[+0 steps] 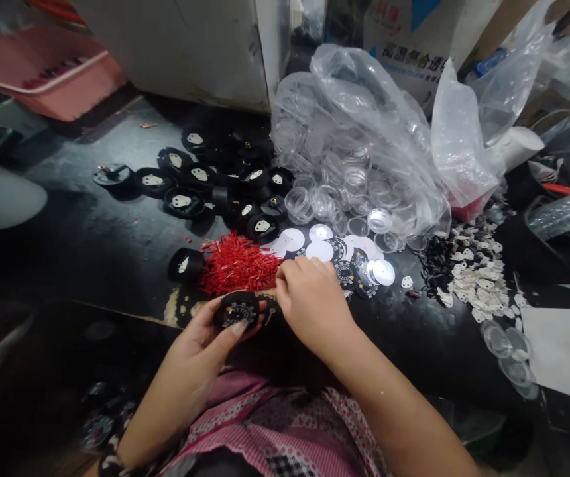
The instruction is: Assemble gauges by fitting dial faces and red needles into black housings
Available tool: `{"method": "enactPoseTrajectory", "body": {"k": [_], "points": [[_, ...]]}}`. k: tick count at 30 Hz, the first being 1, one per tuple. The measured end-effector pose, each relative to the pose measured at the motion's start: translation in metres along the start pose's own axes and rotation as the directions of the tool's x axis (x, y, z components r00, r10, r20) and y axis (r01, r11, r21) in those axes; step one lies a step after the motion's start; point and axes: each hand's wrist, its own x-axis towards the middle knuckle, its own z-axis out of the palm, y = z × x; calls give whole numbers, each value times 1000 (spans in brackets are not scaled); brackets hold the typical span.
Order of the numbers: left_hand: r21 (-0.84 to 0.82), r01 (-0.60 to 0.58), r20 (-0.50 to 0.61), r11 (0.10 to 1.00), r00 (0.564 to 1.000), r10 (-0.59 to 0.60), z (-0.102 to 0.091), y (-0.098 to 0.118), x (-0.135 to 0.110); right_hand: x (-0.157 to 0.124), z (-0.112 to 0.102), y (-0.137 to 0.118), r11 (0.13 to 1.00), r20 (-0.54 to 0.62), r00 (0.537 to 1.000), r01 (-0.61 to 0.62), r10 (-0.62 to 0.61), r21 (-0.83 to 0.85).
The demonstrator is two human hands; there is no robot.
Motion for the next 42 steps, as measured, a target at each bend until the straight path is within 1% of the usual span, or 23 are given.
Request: {"method": "enactPoseTrajectory", "body": {"k": [1, 2, 3, 5, 7, 9, 11, 12, 13, 14, 16, 18, 19, 21, 24, 26, 27, 29, 32, 34, 37, 42], "points": [[-70, 9, 3, 998, 1000, -9, 1, 0, 0, 7, 3, 1, 992, -7, 1000, 5, -6, -129], [-149, 16, 0, 989, 1000, -16, 3, 1, 0, 13, 6, 1, 976, 0, 1000, 14, -14, -217], [-225, 20, -7, 974, 1000, -22, 5, 2, 0, 18, 9, 2, 967, 10, 1000, 20, -18, -256], [-346, 21, -30, 938, 999, -33, 9, 6, 1, 21, 11, 3, 969, 15, 1000, 12, -8, -247], [-433, 41, -22, 901, 998, -56, 12, 9, 2, 18, 10, 4, 989, 22, 1000, -13, 16, -147], [-506, 115, 48, 855, 993, -105, 14, 12, 5, 10, 6, 4, 999, 23, 999, -37, 36, 36], [-548, 209, 145, 810, 977, -154, 15, 14, 8, 2, 3, 4, 973, 12, 999, -52, 50, 226], [-554, 235, 181, 799, 970, -160, 16, 14, 9, -1, 1, 3, 955, 0, 998, -55, 57, 293], [-554, 232, 194, 800, 970, -147, 18, 14, 9, -5, 0, 2, 944, -15, 998, -54, 62, 326], [-549, 198, 181, 812, 977, -116, 19, 14, 10, -7, -1, 1, 939, -30, 997, -50, 64, 341], [-518, 87, 112, 851, 993, -33, 21, 14, 8, -12, -2, 0, 942, -60, 996, -40, 64, 334], [-471, -3, 39, 882, 999, 24, 23, 13, 6, -15, -3, -1, 957, -84, 996, -14, 40, 291], [-450, -23, 13, 893, 999, 33, 23, 13, 4, -17, -4, -2, 966, -94, 995, 7, 18, 259], [-421, -31, -6, 907, 999, 31, 23, 12, 2, -20, -4, -1, 980, -122, 991, 68, -45, 188], [-391, -25, 1, 920, 1000, 27, 22, 12, 0, -24, -4, 0, 985, -161, 978, 148, -133, 85], [-384, -14, 16, 923, 1000, 22, 20, 13, 0, -26, -6, 1, 984, -162, 973, 174, -164, 48], [-383, -10, 19, 924, 1000, 19, 20, 14, 0, -27, -7, 1, 983, -160, 973, 177, -166, 56], [-368, -24, 4, 930, 1000, 28, 21, 14, 2, -29, -10, -1, 974, -156, 976, 173, -151, 144], [-276, -61, -16, 959, 998, 59, 25, 10, 7, -30, -13, -6, 944, -160, 982, 144, -100, 296], [-209, -77, 17, 975, 996, 83, 30, 5, 10, -29, -13, -9, 946, -144, 988, 104, -62, 307], [-147, -117, 63, 982, 990, 127, 35, 2, 10, -29, -12, -9, 960, -97, 995, 39, -12, 277], [-2, -186, 54, 983, 981, 186, 38, 10, 5, -30, -15, -7, 957, -86, 996, 17, 8, 289]]}}
